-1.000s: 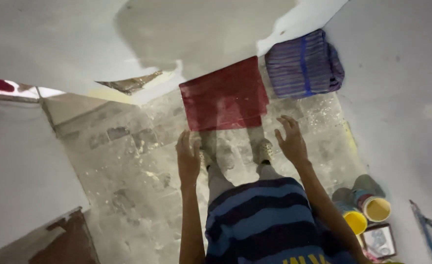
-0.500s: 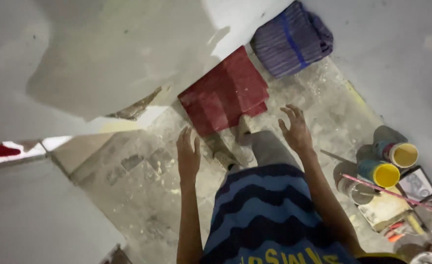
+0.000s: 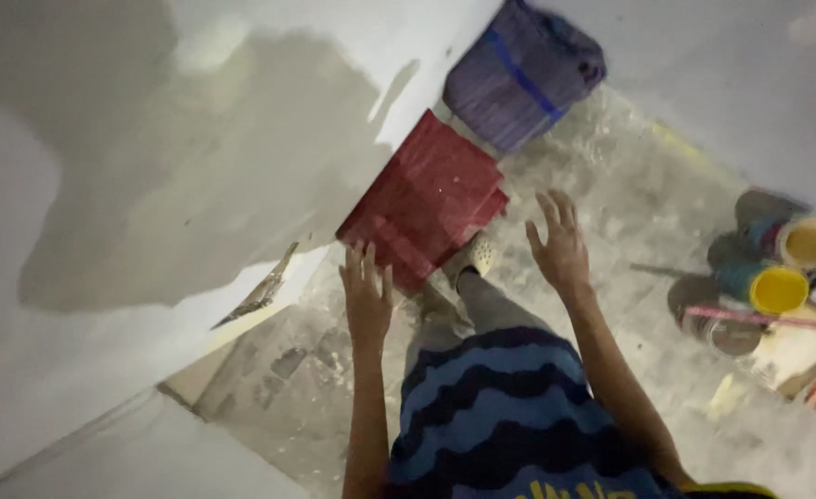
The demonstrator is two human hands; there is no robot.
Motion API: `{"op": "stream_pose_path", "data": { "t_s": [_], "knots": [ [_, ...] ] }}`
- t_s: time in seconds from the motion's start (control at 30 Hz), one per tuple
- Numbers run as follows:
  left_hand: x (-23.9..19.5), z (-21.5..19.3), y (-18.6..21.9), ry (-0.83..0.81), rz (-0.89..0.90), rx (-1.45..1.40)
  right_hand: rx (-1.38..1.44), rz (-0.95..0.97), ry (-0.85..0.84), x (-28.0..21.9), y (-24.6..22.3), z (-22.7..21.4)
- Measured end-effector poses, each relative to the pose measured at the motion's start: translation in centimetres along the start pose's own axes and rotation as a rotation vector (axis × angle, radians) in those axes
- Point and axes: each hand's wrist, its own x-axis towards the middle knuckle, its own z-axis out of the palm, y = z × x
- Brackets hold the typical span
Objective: The person picks up a red mat, a beige pillow, a blue cylindrical pillow, and two black bags from the floor and stacks them in a corner of the room. The items are handled one at a time and placed in a neat pile.
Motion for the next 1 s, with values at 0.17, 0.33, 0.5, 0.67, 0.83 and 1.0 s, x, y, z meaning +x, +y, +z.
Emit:
{"op": "stream_pose_path", "data": {
  "t_s": [0.17,0.33,0.5,0.67,0.83,1.0],
  "knots": [
    [6.9,1.5,3.8,-0.028,0.183,-0.037,-0.104,0.066,0.028,1.2,-0.4,-0.8],
    [10.7,2.5,6.6,-0.110,0.307,-0.064,-0.072,0.154,0.097,0.6,0.5,-0.6],
    [12.2,1.9,7.1,-0.168,0.367,-0.111,0.018,0.195,0.141,-1.0,0.8,0.3],
    [12.7,1.0,5.2,-0.245,0.396,-0.060,-0.023,0.307,0.118,-1.3,-1.0,2.1],
    [13.4,0.0,1.5,-0.224,0.467,-0.126,-0.036,0.309,0.146,-1.7,-4.4,3.8],
    [14.0,-2.4,-2.6,-0.309,0.543,-0.119,-0.066,0.373,0.254,-4.8,-10.0,6.2]
  ]
}}
